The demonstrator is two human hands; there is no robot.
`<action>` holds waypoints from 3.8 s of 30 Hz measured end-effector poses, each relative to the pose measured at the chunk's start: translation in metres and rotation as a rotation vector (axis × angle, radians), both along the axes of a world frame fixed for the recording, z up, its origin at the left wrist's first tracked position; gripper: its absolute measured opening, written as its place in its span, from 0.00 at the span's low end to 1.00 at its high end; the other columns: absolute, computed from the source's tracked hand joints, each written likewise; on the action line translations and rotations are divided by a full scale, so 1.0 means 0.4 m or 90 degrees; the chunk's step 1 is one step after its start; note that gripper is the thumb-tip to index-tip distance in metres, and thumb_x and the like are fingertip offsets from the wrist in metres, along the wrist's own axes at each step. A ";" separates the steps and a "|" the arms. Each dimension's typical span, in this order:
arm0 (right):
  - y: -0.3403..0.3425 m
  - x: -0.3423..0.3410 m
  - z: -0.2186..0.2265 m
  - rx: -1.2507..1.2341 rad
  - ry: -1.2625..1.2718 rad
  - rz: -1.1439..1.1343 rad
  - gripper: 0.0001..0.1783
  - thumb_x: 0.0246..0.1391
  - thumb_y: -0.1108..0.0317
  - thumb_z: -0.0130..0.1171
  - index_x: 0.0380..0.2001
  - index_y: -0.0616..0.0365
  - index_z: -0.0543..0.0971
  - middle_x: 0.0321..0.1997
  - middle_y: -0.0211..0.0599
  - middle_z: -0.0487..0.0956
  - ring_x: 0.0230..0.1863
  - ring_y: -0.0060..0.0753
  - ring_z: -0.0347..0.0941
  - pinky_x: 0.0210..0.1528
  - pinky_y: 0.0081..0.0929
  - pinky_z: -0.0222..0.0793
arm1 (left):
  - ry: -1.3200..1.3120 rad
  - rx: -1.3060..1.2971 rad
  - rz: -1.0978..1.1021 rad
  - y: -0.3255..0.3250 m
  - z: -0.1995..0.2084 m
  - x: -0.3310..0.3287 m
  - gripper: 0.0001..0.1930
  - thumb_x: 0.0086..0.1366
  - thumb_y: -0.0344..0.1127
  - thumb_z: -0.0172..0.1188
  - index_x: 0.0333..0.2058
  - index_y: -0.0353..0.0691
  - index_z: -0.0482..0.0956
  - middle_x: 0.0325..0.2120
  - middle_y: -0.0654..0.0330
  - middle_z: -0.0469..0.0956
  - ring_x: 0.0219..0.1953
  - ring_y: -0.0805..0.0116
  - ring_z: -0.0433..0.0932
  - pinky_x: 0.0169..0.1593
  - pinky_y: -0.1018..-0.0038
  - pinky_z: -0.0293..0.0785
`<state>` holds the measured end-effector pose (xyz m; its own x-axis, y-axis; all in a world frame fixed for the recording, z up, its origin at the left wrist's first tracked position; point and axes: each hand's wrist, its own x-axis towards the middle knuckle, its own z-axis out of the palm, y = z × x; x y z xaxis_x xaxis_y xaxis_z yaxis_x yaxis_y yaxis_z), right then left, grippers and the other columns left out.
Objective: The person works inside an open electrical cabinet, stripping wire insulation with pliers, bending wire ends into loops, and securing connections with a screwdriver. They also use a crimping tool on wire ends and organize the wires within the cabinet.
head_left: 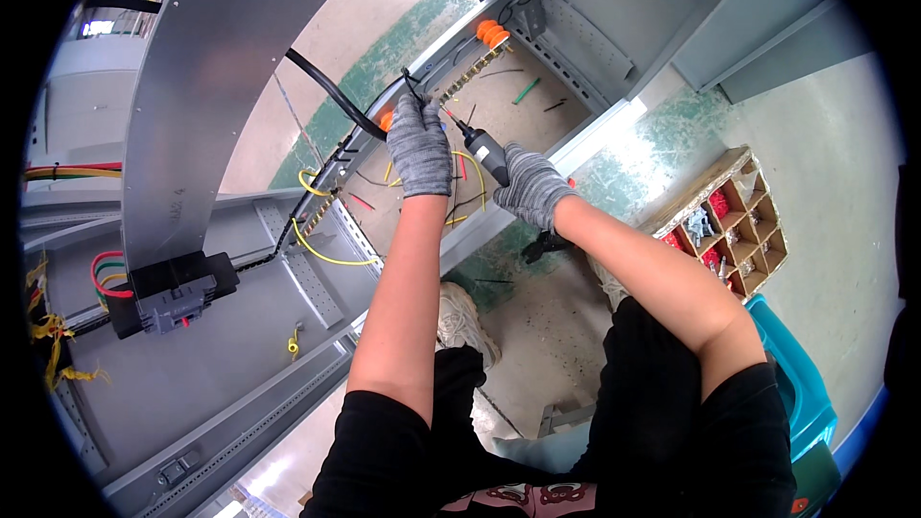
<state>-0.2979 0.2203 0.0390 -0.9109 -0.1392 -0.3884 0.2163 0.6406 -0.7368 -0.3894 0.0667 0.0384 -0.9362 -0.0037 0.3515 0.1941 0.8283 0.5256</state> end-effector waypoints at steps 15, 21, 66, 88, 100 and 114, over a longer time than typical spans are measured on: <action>0.093 0.064 0.040 -0.174 -0.104 0.008 0.21 0.41 0.66 0.61 0.37 0.64 0.66 0.21 0.44 0.75 0.21 0.39 0.76 0.22 0.33 0.72 | -0.379 0.804 0.008 0.004 0.187 -0.102 0.11 0.61 0.27 0.55 0.43 0.32 0.72 0.30 0.59 0.77 0.21 0.78 0.72 0.21 0.86 0.68; 0.136 0.079 0.021 -0.189 -0.097 0.007 0.21 0.40 0.65 0.61 0.37 0.63 0.67 0.23 0.45 0.74 0.25 0.42 0.76 0.28 0.34 0.72 | -0.410 0.894 0.209 0.032 0.222 -0.146 0.11 0.63 0.23 0.48 0.44 0.26 0.70 0.33 0.51 0.77 0.27 0.70 0.78 0.23 0.82 0.74; 0.218 0.124 -0.025 -0.249 -0.042 -0.006 0.29 0.46 0.59 0.62 0.49 0.64 0.70 0.33 0.46 0.77 0.35 0.39 0.73 0.43 0.34 0.69 | -0.019 0.038 0.036 0.032 0.022 0.003 0.07 0.56 0.31 0.60 0.30 0.34 0.73 0.29 0.49 0.74 0.33 0.50 0.73 0.39 0.63 0.69; 0.242 0.491 0.552 -0.341 -0.015 -0.226 0.23 0.50 0.59 0.59 0.43 0.65 0.70 0.26 0.40 0.75 0.24 0.27 0.72 0.28 0.29 0.69 | -0.282 0.066 -0.109 -0.058 0.357 0.358 0.14 0.60 0.30 0.59 0.45 0.34 0.75 0.33 0.57 0.80 0.34 0.74 0.77 0.42 0.77 0.73; 0.113 0.694 0.613 -1.138 -0.305 -0.437 0.23 0.57 0.66 0.55 0.53 0.63 0.62 0.27 0.34 0.72 0.25 0.22 0.72 0.28 0.19 0.69 | -0.101 0.052 0.079 0.026 0.076 0.076 0.15 0.52 0.33 0.64 0.37 0.32 0.76 0.26 0.50 0.78 0.29 0.56 0.78 0.36 0.65 0.73; 0.204 0.637 0.587 -1.290 -0.419 -0.482 0.29 0.52 0.68 0.60 0.54 0.66 0.61 0.28 0.39 0.73 0.28 0.27 0.75 0.32 0.22 0.73 | 0.006 -0.019 0.094 0.053 0.028 -0.003 0.06 0.56 0.29 0.61 0.30 0.33 0.74 0.24 0.54 0.78 0.27 0.60 0.76 0.35 0.67 0.72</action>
